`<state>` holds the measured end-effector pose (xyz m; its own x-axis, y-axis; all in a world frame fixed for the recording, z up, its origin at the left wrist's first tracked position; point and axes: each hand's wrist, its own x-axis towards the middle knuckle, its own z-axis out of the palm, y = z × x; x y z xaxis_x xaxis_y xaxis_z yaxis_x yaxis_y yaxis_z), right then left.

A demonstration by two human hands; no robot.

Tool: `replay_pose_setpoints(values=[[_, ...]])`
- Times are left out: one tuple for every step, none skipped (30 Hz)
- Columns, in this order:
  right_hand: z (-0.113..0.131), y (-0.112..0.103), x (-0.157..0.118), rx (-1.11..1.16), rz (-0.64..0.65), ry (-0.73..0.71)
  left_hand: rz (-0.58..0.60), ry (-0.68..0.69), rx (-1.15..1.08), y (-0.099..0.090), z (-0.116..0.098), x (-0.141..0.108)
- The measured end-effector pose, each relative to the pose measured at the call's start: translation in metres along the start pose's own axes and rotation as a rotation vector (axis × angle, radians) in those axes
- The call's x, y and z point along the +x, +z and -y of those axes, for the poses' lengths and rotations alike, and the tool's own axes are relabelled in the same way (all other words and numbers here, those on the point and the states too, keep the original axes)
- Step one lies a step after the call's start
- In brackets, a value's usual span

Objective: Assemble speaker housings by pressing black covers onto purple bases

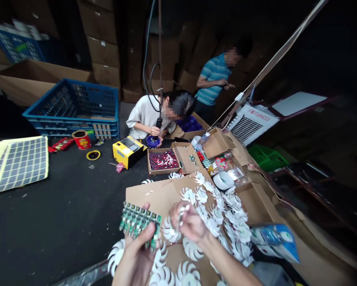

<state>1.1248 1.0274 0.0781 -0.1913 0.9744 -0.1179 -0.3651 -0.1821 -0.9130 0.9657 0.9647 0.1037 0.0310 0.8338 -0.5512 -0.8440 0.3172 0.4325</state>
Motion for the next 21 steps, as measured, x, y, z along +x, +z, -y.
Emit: replay_pose_setpoints(values=[[0.009,-0.011,0.012,-0.025,-0.054,-0.039,-0.014,0.029,-0.004,0.001,-0.003,-0.001],[0.019,-0.024,0.027,-0.047,-0.117,-0.074,-0.015,0.071,-0.008,0.002,-0.006,-0.003],[0.030,-0.038,0.043,-0.082,-0.188,-0.104,-0.002,0.118,-0.011,0.004,-0.008,-0.006],[0.039,-0.052,0.061,-0.118,-0.264,-0.130,0.011,0.147,-0.011,0.005,-0.011,-0.009],[0.048,-0.065,0.078,-0.159,-0.332,-0.140,0.017,0.168,-0.013,0.006,-0.012,-0.011],[0.054,-0.076,0.094,-0.201,-0.389,-0.140,0.014,0.178,-0.014,0.008,-0.014,-0.014],[0.059,-0.084,0.106,-0.242,-0.436,-0.136,0.005,0.181,-0.014,0.008,-0.014,-0.017],[0.061,-0.089,0.114,-0.282,-0.470,-0.130,-0.009,0.181,-0.006,0.008,-0.015,-0.019],[0.060,-0.090,0.117,-0.319,-0.492,-0.122,-0.024,0.187,0.007,0.007,-0.015,-0.020],[0.057,-0.086,0.114,-0.352,-0.501,-0.116,-0.033,0.204,0.024,0.005,-0.015,-0.021],[0.051,-0.078,0.106,-0.381,-0.496,-0.109,-0.042,0.236,0.046,0.002,-0.015,-0.021],[0.044,-0.066,0.093,-0.404,-0.475,-0.102,-0.056,0.271,0.071,-0.003,-0.015,-0.021],[0.036,-0.051,0.075,-0.422,-0.437,-0.090,-0.081,0.303,0.099,-0.007,-0.014,-0.021],[0.028,-0.032,0.055,-0.425,-0.364,-0.070,-0.108,0.327,0.131,-0.012,-0.014,-0.020],[0.020,-0.013,0.034,-0.414,-0.269,-0.043,-0.130,0.350,0.165,-0.017,-0.014,-0.020],[0.014,0.006,0.013,-0.388,-0.139,0.006,-0.142,0.374,0.206,-0.022,-0.013,-0.020],[0.009,0.024,-0.006,-0.318,0.042,0.072,-0.145,0.397,0.252,-0.025,-0.013,-0.020],[0.006,0.040,-0.021,-0.254,0.135,0.121,-0.138,0.419,0.298,-0.027,-0.013,-0.020],[0.005,0.052,-0.031,-0.190,0.209,0.163,-0.126,0.441,0.342,-0.029,-0.014,-0.022],[0.005,0.061,-0.038,-0.137,0.246,0.193,-0.116,0.460,0.380,-0.030,-0.014,-0.024],[0.004,0.066,-0.041,-0.100,0.251,0.213,-0.120,0.475,0.414,-0.031,-0.016,-0.027]])
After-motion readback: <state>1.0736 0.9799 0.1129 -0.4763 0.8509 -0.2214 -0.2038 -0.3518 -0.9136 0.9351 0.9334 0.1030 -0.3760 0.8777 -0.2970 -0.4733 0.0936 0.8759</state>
